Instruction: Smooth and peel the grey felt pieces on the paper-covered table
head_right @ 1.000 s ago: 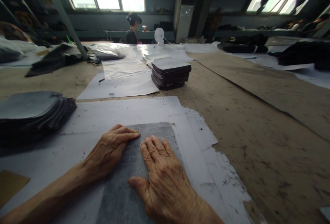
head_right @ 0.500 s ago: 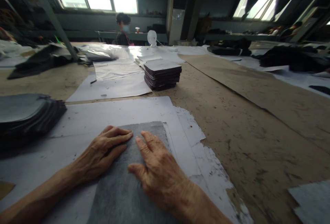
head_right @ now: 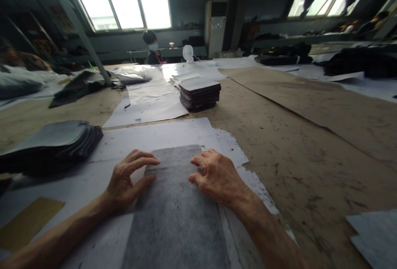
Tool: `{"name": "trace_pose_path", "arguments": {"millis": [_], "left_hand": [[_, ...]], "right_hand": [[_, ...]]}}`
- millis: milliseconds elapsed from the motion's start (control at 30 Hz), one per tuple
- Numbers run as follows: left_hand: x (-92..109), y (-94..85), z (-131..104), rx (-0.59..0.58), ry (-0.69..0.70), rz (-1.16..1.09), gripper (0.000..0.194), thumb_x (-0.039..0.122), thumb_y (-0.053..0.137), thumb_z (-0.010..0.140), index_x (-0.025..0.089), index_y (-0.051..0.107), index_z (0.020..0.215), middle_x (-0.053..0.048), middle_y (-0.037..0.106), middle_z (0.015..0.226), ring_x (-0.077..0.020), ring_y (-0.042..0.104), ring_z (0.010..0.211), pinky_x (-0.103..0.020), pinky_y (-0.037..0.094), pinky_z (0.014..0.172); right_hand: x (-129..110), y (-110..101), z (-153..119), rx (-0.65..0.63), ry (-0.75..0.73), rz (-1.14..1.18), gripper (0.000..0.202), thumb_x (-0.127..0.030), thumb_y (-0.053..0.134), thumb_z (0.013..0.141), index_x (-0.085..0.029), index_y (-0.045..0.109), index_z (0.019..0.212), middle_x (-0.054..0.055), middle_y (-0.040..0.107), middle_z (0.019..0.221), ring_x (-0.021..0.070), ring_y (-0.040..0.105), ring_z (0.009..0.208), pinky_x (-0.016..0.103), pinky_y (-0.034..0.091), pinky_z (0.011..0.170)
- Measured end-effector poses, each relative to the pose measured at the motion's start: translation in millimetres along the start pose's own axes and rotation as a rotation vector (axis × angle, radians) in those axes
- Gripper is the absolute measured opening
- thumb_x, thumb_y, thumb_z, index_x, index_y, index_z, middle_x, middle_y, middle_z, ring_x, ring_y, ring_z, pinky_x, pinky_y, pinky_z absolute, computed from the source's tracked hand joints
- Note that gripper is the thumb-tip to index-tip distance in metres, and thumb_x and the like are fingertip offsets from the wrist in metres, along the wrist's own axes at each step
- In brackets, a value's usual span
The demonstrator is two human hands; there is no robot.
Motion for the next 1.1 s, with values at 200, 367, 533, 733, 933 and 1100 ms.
{"name": "trace_pose_path", "arguments": {"millis": [200, 367, 533, 733, 933, 1100], "left_hand": [[2, 14.9, -10, -0.204, -0.118, 0.116, 0.019, 0.02, 0.053, 0.076, 0.019, 0.058, 0.094, -0.006, 0.057, 0.095, -0.0198, 0.05, 0.09, -0.038, 0.041, 0.082], [-3, 14.3, -19, -0.169, -0.273, 0.234, 0.02, 0.029, 0.054, 0.078, 0.021, 0.055, 0.096, -0.005, 0.057, 0.097, -0.0217, 0.048, 0.094, -0.04, 0.038, 0.082], [-7, 14.1, -20, -0.159, -0.305, 0.22, 0.019, 0.029, 0.058, 0.074, 0.023, 0.056, 0.091, -0.002, 0.057, 0.087, -0.0207, 0.049, 0.087, -0.038, 0.037, 0.077], [-7, 13.4, -18, -0.125, -0.275, 0.215, 0.027, 0.028, 0.058, 0.074, 0.028, 0.058, 0.101, -0.004, 0.053, 0.104, -0.0226, 0.046, 0.098, -0.039, 0.034, 0.081], [-7, 16.5, -17, -0.202, -0.333, 0.144, 0.019, 0.026, 0.057, 0.074, 0.021, 0.056, 0.092, -0.002, 0.059, 0.086, -0.0199, 0.05, 0.087, -0.035, 0.035, 0.077], [-14, 11.6, -21, -0.213, -0.521, 0.18, 0.021, 0.039, 0.058, 0.071, 0.019, 0.053, 0.075, 0.0, 0.054, 0.068, -0.0175, 0.049, 0.07, -0.03, 0.035, 0.067]], "right_hand": [[-4, 4, -4, -0.125, 0.08, -0.052, 0.016, -0.021, 0.065, 0.067, -0.019, 0.063, 0.082, 0.001, 0.062, 0.087, 0.0139, 0.056, 0.08, 0.023, 0.042, 0.07], [1, 4, -4, -0.141, 0.212, -0.101, 0.015, -0.029, 0.065, 0.065, -0.02, 0.059, 0.075, 0.0, 0.062, 0.078, 0.0131, 0.056, 0.071, 0.022, 0.038, 0.06], [6, 6, -4, -0.135, 0.379, -0.175, 0.021, -0.036, 0.067, 0.058, -0.02, 0.055, 0.064, 0.0, 0.061, 0.066, 0.0153, 0.055, 0.065, 0.024, 0.031, 0.053], [2, 10, -24, -0.015, 0.481, -0.185, 0.019, -0.036, 0.06, 0.068, -0.022, 0.055, 0.08, 0.0, 0.063, 0.073, 0.0165, 0.058, 0.07, 0.025, 0.036, 0.059], [1, 14, -35, 0.194, 0.383, -0.034, 0.031, -0.028, 0.061, 0.065, -0.02, 0.054, 0.094, 0.001, 0.063, 0.076, 0.0159, 0.06, 0.072, 0.025, 0.042, 0.064], [3, 11, -38, 0.27, 0.373, -0.133, 0.017, -0.035, 0.061, 0.064, -0.021, 0.056, 0.071, -0.001, 0.059, 0.064, 0.0147, 0.054, 0.059, 0.025, 0.038, 0.057]]}}
Point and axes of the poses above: each hand's wrist, its own z-axis towards the middle knuckle, its own y-axis out of the palm, x = y × z, the point moved 6 cm from there along z, towards the middle knuckle
